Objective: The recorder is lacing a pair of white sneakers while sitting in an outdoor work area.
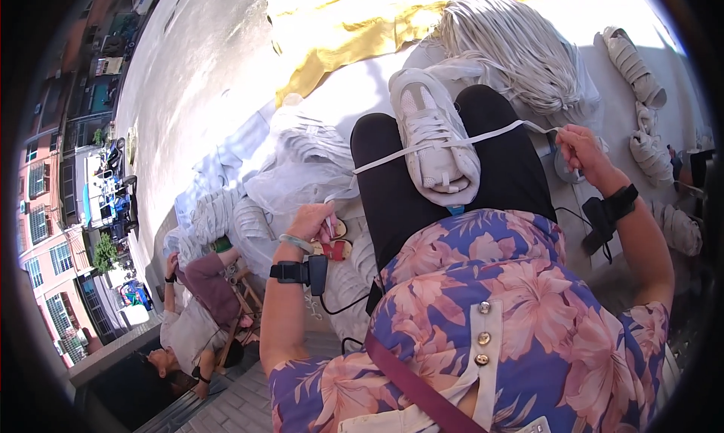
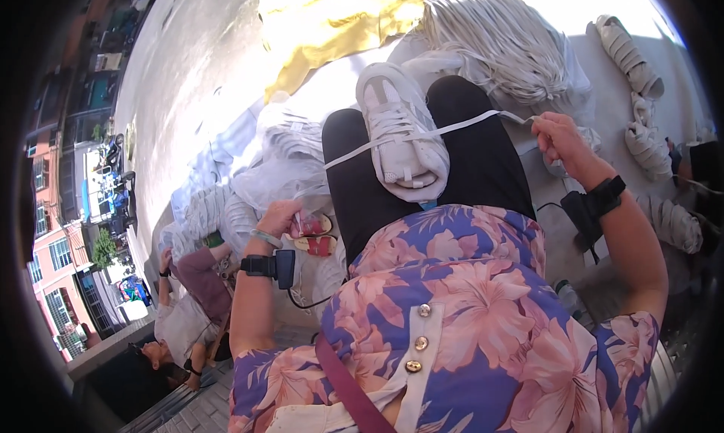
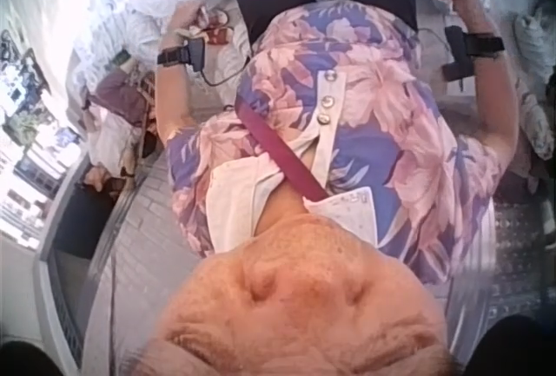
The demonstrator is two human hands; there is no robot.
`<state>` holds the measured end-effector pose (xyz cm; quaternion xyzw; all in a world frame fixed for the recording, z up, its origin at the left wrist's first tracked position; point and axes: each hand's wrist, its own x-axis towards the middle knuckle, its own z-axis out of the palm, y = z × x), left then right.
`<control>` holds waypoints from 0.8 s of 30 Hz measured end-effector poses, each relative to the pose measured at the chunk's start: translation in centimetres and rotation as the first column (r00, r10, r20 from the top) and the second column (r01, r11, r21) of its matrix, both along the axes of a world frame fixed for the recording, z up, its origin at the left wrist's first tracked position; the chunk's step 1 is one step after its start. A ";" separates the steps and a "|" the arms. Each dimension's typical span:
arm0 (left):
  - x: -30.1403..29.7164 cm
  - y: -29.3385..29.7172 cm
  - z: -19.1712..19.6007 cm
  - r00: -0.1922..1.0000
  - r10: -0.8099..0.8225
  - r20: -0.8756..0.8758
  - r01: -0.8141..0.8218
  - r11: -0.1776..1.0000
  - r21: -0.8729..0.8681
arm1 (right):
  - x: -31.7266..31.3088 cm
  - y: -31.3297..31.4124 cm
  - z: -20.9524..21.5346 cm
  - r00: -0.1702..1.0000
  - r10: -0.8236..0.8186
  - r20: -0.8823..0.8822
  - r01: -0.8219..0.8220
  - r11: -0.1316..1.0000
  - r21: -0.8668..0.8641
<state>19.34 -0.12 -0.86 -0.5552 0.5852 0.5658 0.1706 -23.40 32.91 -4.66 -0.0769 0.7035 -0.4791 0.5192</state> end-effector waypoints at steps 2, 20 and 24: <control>-3.8 2.6 0.6 0.985 -0.110 -0.136 0.133 0.976 0.173 | 5.0 -3.8 2.5 0.968 0.143 0.205 -0.124 0.987 -0.100; -18.9 8.8 3.0 0.781 -0.563 -0.272 0.490 0.821 -0.293 | 10.0 -12.1 -0.8 0.995 -0.021 0.093 0.057 0.913 -0.405; -18.6 8.8 2.7 0.787 -0.541 -0.297 0.477 0.838 -0.264 | 10.3 -12.3 -1.1 0.999 -0.032 0.036 0.045 0.886 -0.462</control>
